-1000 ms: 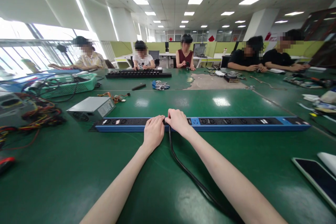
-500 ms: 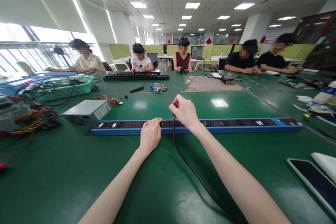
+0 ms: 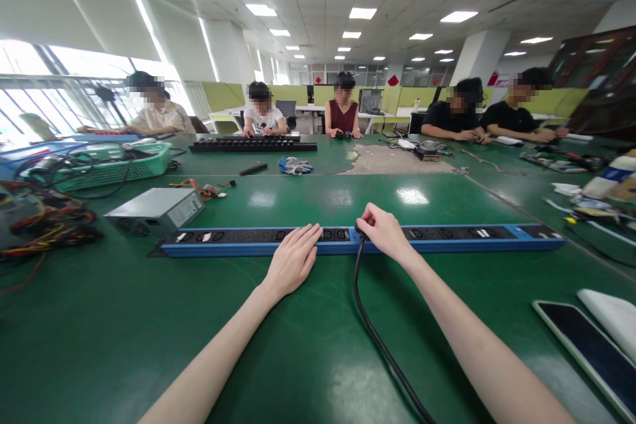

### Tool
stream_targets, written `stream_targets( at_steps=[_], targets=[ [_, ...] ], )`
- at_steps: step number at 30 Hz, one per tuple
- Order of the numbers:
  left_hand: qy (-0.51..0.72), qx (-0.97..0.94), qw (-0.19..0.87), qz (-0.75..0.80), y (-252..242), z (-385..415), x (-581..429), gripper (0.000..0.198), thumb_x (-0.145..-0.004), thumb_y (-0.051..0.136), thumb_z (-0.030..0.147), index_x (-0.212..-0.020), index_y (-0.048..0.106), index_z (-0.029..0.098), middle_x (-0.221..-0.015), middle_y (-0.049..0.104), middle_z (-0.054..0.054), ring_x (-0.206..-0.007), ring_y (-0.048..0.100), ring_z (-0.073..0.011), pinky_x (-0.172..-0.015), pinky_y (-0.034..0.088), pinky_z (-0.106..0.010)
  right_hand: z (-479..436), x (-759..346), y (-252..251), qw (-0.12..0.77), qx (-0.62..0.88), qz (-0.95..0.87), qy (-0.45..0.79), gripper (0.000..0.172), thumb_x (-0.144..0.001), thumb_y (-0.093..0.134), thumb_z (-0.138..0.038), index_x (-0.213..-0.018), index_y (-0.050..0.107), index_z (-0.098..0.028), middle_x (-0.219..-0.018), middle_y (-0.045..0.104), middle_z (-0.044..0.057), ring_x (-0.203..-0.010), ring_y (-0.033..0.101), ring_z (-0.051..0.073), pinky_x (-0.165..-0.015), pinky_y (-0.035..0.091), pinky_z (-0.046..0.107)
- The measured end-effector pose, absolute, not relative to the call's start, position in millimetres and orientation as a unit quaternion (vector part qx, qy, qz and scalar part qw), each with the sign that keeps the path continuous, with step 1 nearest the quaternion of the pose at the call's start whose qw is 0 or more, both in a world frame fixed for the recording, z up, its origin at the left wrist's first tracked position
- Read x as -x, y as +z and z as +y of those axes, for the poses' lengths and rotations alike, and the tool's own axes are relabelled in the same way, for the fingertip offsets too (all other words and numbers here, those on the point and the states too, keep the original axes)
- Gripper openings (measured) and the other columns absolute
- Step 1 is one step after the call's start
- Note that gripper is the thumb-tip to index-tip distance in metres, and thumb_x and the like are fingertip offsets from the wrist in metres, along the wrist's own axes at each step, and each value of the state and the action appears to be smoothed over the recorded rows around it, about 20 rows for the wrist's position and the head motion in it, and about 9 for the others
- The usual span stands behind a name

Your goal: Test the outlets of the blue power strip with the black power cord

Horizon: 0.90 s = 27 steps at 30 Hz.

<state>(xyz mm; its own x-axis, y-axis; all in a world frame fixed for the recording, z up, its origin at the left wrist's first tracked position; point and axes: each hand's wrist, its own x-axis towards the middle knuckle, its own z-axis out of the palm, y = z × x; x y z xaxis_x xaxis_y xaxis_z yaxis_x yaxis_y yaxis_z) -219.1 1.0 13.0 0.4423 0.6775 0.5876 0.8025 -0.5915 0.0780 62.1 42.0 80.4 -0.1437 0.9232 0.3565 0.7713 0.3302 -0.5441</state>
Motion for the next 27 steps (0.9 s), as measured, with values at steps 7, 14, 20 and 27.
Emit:
stream_targets(
  at_steps=[7, 14, 20, 27],
  targets=[
    [-0.278, 0.853, 0.095, -0.431, 12, 2, 218, 0.055, -0.107, 0.039, 0.025, -0.162, 0.04, 0.032, -0.164, 0.046, 0.0, -0.151, 0.044, -0.0187, -0.129, 0.033, -0.045, 37, -45, 78, 0.273, 0.587, -0.757, 0.081, 0.013, -0.095, 0.055, -0.036, -0.091, 0.056, -0.024, -0.076, 0.066, -0.001, -0.068, 0.059, 0.016, -0.064, 0.029, 0.024],
    [-0.277, 0.855, 0.1, -0.427, 10, 3, 218, 0.055, -0.107, 0.039, 0.024, -0.162, 0.04, 0.032, -0.164, 0.045, 0.0, -0.152, 0.044, -0.0192, -0.129, 0.033, -0.046, 45, -48, 75, 0.28, 0.58, -0.759, 0.098, 0.011, -0.093, 0.055, -0.033, -0.088, 0.052, -0.023, -0.074, 0.063, 0.0, -0.069, 0.057, 0.016, -0.065, 0.029, 0.024],
    [-0.276, 0.853, 0.107, -0.429, 9, 4, 219, 0.056, -0.106, 0.041, 0.024, -0.162, 0.04, 0.032, -0.164, 0.045, 0.001, -0.151, 0.044, -0.0193, -0.129, 0.035, -0.046, 56, -62, 70, 0.305, 0.555, -0.759, 0.149, 0.013, -0.091, 0.055, -0.032, -0.084, 0.05, -0.023, -0.074, 0.062, -0.002, -0.068, 0.054, 0.014, -0.065, 0.032, 0.024],
    [-0.287, 0.851, 0.11, -0.426, 9, 3, 220, 0.057, -0.105, 0.042, 0.022, -0.161, 0.042, 0.032, -0.163, 0.048, 0.0, -0.15, 0.047, -0.0197, -0.128, 0.036, -0.045, 55, -72, 66, 0.327, 0.541, -0.753, 0.182, 0.015, -0.091, 0.054, -0.035, -0.083, 0.048, -0.023, -0.072, 0.061, -0.003, -0.068, 0.056, 0.014, -0.065, 0.035, 0.024]
  ],
)
